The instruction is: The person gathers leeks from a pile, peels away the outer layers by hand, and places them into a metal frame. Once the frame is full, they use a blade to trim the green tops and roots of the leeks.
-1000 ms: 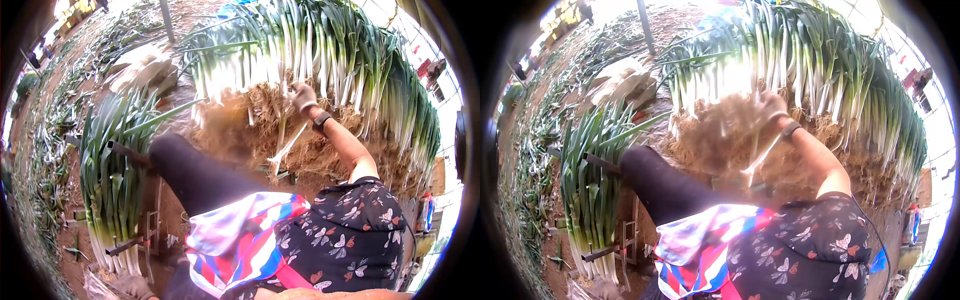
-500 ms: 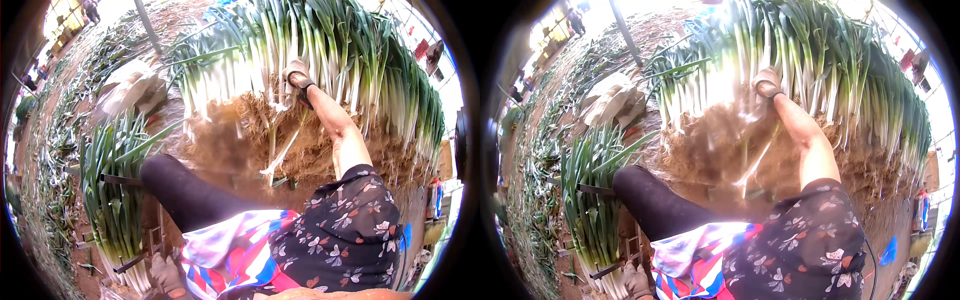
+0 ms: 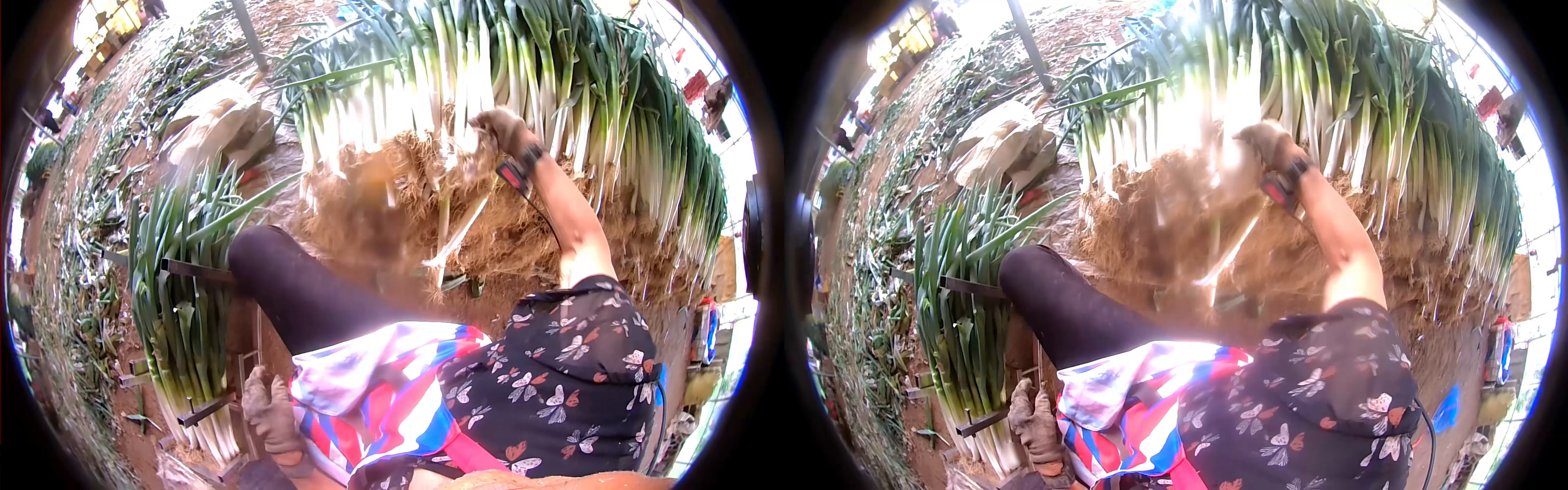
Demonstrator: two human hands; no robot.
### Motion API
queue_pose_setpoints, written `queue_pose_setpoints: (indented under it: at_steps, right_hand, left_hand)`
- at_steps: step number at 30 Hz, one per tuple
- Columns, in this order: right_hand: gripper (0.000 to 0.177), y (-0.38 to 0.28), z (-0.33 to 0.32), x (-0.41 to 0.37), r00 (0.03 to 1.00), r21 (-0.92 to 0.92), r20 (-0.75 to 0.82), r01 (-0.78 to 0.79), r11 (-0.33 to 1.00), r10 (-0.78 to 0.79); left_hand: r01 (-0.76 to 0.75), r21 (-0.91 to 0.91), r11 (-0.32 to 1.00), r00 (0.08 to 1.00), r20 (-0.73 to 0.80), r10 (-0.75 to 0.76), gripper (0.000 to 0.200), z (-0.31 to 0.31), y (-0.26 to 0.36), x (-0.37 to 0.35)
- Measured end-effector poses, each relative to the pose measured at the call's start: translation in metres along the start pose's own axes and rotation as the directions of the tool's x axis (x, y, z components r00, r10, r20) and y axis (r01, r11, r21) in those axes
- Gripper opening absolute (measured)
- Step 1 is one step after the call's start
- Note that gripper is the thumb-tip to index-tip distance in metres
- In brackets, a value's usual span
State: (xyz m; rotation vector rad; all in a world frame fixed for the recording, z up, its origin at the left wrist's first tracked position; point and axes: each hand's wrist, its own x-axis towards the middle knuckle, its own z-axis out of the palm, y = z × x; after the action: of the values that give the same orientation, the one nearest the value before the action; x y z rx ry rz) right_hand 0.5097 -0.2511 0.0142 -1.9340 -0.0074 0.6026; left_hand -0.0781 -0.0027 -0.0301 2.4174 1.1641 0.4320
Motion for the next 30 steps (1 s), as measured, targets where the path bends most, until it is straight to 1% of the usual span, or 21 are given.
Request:
queue_pose_setpoints:
  at_steps: [1,2,3,5,7,8,10,11,12,14,15,16,18,19,21,22,23,24,26,28,30]
  right_hand:
    - [0.013,0.022,0.008,-0.021,0.809,-0.137,0.163,0.586,0.799,-0.565]
    - [0.016,0.044,0.016,-0.042,0.308,-0.141,0.264,0.950,0.279,-0.914]
    - [0.016,0.059,0.032,-0.066,0.422,0.099,0.337,0.873,0.477,-0.842]
    - [0.016,0.087,0.064,-0.114,0.619,0.496,0.461,0.414,0.763,-0.636]
    - [0.011,0.102,0.106,-0.148,0.662,0.589,0.417,0.324,0.740,-0.623]
    - [0.010,0.107,0.125,-0.161,0.672,0.607,0.363,0.354,0.711,-0.645]
    - [0.012,0.115,0.148,-0.171,0.664,0.609,0.322,0.400,0.685,-0.674]
    - [0.012,0.122,0.153,-0.164,0.627,0.651,0.438,0.273,0.708,-0.644]
    - [0.014,0.103,0.151,-0.181,0.736,0.430,0.405,0.371,0.823,-0.543]
    - [0.012,0.069,0.146,-0.192,0.844,0.432,0.513,-0.096,0.897,-0.157]
    - [0.012,0.061,0.147,-0.192,0.822,0.407,0.567,-0.330,0.852,0.047]
    - [0.018,0.068,0.155,-0.191,0.836,0.383,0.547,-0.300,0.874,0.047]
    - [0.016,0.067,0.158,-0.205,0.763,0.230,0.575,0.195,0.953,-0.295]
    - [0.018,0.072,0.163,-0.210,0.743,0.253,0.582,0.220,0.942,-0.330]
    - [0.023,0.082,0.172,-0.219,0.700,0.302,0.592,0.267,0.915,-0.399]
    - [0.025,0.086,0.174,-0.217,0.722,0.306,0.659,-0.005,0.952,-0.208]
    - [0.028,0.088,0.175,-0.216,0.688,0.288,0.726,-0.277,0.917,-0.020]
    - [0.030,0.077,0.171,-0.219,0.675,0.259,0.736,-0.219,0.941,-0.045]
    - [0.029,0.073,0.169,-0.216,0.664,0.241,0.663,0.248,0.938,-0.346]
    - [0.026,0.069,0.162,-0.213,0.614,0.094,0.669,0.489,0.867,-0.419]
    - [0.021,0.062,0.147,-0.208,0.643,-0.149,0.717,0.519,0.842,-0.270]
  left_hand:
    - [0.049,-0.167,0.985,0.998,0.050,-0.041,0.035,-0.002,0.013,0.003]
    - [0.105,-0.325,0.940,0.991,0.108,-0.073,0.034,-0.004,0.030,0.007]
    - [0.168,-0.467,0.868,0.980,0.173,-0.096,0.034,-0.002,0.047,0.010]
    - [0.129,-0.682,0.720,0.973,0.225,0.039,0.034,0.011,0.084,0.015]
    - [0.095,-0.776,0.624,0.907,0.326,0.268,0.045,0.028,0.122,0.028]
    - [-0.353,-0.606,0.713,0.872,0.064,0.486,0.043,0.037,0.133,0.033]
    - [-0.411,-0.595,0.691,0.834,0.061,0.549,0.037,0.044,0.159,0.046]
    - [-0.017,-0.775,0.631,0.871,0.299,0.390,0.034,0.041,0.176,0.051]
    - [0.388,-0.796,0.465,0.791,0.546,0.275,0.030,0.039,0.185,0.055]
    - [0.418,-0.759,0.500,0.809,0.561,0.176,0.029,0.055,0.181,0.063]
    - [0.436,-0.738,0.515,0.815,0.566,0.123,0.028,0.063,0.177,0.065]
    - [0.396,-0.737,0.549,0.834,0.539,0.122,0.028,0.066,0.173,0.068]
    - [0.142,-0.757,0.637,0.897,0.371,0.241,0.021,0.078,0.163,0.069]
    - [0.014,-0.744,0.668,0.906,0.291,0.306,0.019,0.082,0.161,0.069]
    - [0.303,-0.773,0.557,0.858,0.476,0.195,0.022,0.072,0.168,0.064]
    - [0.439,-0.757,0.484,0.810,0.567,0.151,0.023,0.064,0.177,0.064]
    - [0.452,-0.753,0.478,0.800,0.579,0.155,0.025,0.057,0.183,0.064]
    - [0.463,-0.752,0.469,0.794,0.587,0.156,0.027,0.050,0.189,0.066]
    - [0.457,-0.776,0.436,0.794,0.576,0.193,0.029,0.048,0.188,0.067]
    - [0.421,-0.823,0.383,0.796,0.537,0.279,0.029,0.050,0.178,0.066]
    - [0.466,-0.814,0.347,0.813,0.549,0.194,0.030,0.046,0.177,0.066]
